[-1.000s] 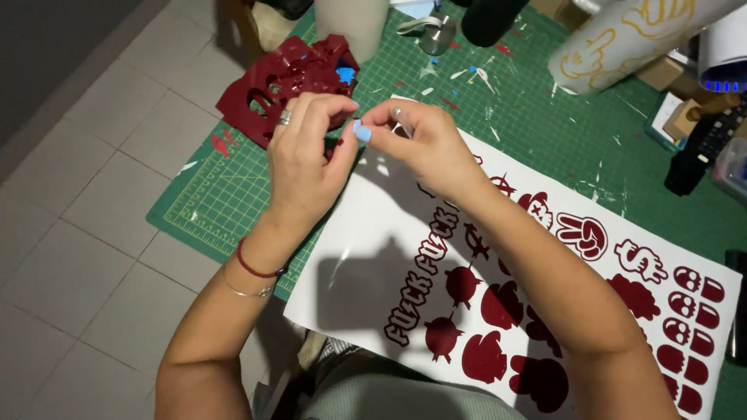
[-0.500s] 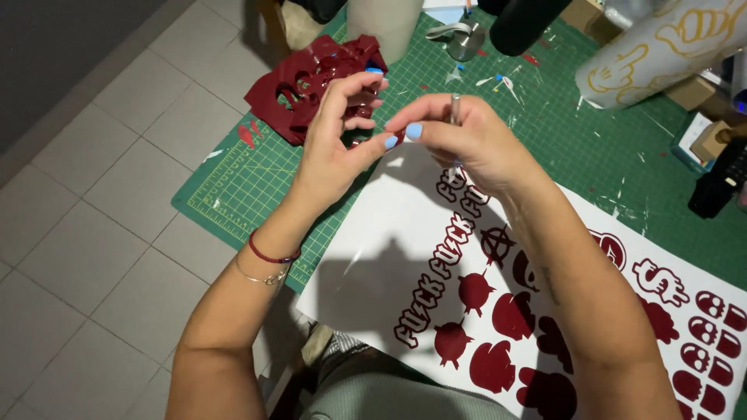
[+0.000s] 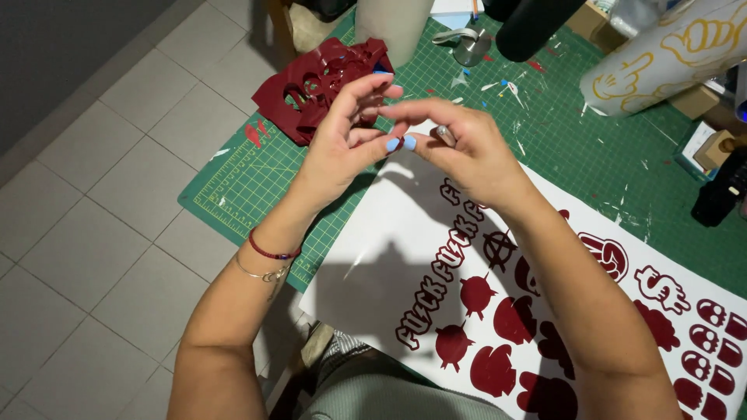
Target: Using a precision weeding tool to remove excess vinyl pieces from a sheet of cut sticker designs.
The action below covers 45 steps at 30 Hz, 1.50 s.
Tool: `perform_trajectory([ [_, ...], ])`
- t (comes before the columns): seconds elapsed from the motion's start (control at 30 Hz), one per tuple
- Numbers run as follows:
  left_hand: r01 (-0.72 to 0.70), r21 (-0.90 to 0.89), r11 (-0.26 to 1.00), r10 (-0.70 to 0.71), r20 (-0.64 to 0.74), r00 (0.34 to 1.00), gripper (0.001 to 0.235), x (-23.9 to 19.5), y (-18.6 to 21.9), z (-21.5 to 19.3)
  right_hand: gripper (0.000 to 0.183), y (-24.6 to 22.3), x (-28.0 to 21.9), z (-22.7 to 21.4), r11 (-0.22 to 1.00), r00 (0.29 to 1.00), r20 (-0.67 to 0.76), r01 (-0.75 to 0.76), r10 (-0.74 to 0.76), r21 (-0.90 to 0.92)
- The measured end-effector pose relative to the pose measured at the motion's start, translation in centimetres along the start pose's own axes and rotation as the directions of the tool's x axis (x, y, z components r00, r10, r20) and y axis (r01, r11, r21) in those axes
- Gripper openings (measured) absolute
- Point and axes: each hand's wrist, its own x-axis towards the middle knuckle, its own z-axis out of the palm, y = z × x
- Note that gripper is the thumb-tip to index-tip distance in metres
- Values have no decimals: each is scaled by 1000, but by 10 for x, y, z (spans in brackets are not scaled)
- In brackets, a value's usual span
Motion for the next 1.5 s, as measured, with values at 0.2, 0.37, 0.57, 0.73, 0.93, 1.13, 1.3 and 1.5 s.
perform_trajectory([
  [0.2,21,-5,1000,-21,20,1000,66,0,3,-1,19,-10,-1,-2,941,985,53,-175,167,289],
  [0.37,52,-17,999,-51,22,998,66,0,0,-1,14,-14,-3,-1,921,963,33,-267,269,282],
  [0.57,45,21,999,-45,30,999,66,1,2,-2,7,-15,-6,1,956,972,-38,-222,234,194],
  [0.73,30,32,999,-30,14,999,66,0,5,0,7,-7,-12,4,987,998,-50,25,-33,-157],
  [0.93,20,151,988,-23,19,1000,69,-1,9,0,11,-14,-17,4,991,1000,29,-9,13,-132],
  [1.13,-101,246,964,101,12,995,56,3,-6,-7,10,-13,-24,6,950,985,78,-167,152,264],
  [1.3,-89,136,987,95,-43,995,46,1,-11,-10,15,-9,-26,0,971,987,-60,-133,148,198],
  [1.5,-77,81,994,79,-14,997,49,1,-11,-2,32,-14,-14,11,999,986,-157,-44,45,10],
])
